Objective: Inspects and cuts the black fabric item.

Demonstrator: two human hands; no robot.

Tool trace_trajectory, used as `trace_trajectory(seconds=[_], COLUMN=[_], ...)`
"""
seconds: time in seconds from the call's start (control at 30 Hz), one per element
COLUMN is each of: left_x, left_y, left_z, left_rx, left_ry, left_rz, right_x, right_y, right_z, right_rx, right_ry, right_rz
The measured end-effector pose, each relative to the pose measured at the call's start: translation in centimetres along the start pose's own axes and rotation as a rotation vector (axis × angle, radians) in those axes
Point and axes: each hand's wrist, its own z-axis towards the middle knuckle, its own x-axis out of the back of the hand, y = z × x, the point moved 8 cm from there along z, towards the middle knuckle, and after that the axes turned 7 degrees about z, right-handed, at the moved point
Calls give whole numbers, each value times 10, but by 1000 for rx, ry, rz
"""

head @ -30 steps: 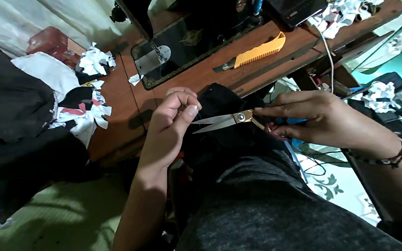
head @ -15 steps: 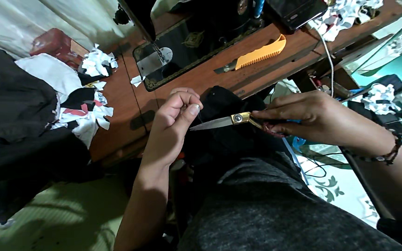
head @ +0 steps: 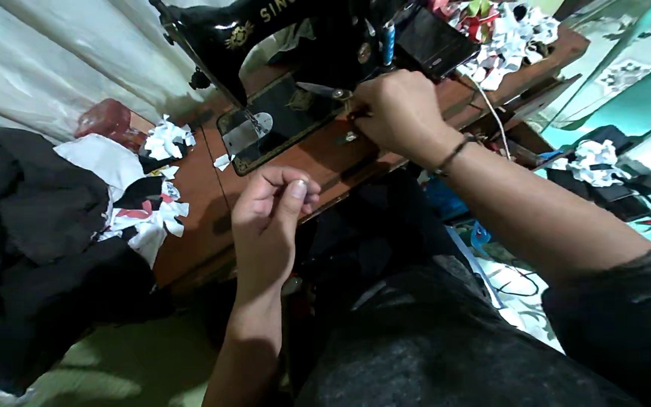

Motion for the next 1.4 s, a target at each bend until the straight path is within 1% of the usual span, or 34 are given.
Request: trace_trajectory(seconds=[0.1,0.23,0.27,0.3,0.37,0.4,0.47,0.5,0.53,0.6,0.7,0.8,0.9,0.97,1.03,1.07,1.13,1.17,1.23,1.3,1.33,1.4], left_x=[-8,-14,-14,-14,-13,-13,-17,-22,-30,-49,-75,-103,-134,-153,-170,-174,-172,-165,-147,-130,-124,-115], left_y=[-4,-11,-13,-14,-17,-19,-18,-15,-13,-12,-16,-22,-28,-30,-34,-36,-42,-45,-52,-61,-66,-76], left_z=[-2,-3,-3,-3,-3,-4,-7,-9,-12,-20,-30,-41,-47,-49,-49,-48,-44,-41,-39,-40,-42,-49], left_rx=[43,64,62,51,11,-10,-46,-62,-81,-122,-181,-137,-121,-96,-82,-86,-92,-84,-67,-52,-45,-43], left_ry=[17,23,24,26,33,44,58,47,34,-5,-112,-209,-317,-350,-403,-440,-507,-530,-557,-584,-603,-662], left_rz=[12,30,34,46,99,134,234,281,324,392,439,383,247,106,-8,-17,83,161,350,518,583,691], right_x=[-18,-32,-31,-28,-13,-3,7,5,1,-7,-6,-1,7,14,28,39,62,70,69,52,39,9], right_y=[-17,-33,-35,-38,-44,-46,-53,-54,-52,-38,-17,6,33,52,79,96,140,167,226,282,305,340], right_z=[22,26,25,21,4,-12,-51,-69,-84,-105,-130,-156,-178,-189,-199,-204,-216,-225,-247,-268,-275,-281], right_rx=[-10,-38,-34,2,124,177,227,222,198,143,153,188,147,73,-5,-30,-102,-191,-478,-766,-883,-1025], right_ry=[-65,-121,-116,-73,35,53,-6,-57,-93,-97,-77,-111,-185,-224,-177,-120,-47,-50,-117,-170,-191,-202], right_rz=[-83,-156,-152,-124,68,241,645,770,821,832,787,805,916,1041,1115,1115,1043,1000,927,866,822,737])
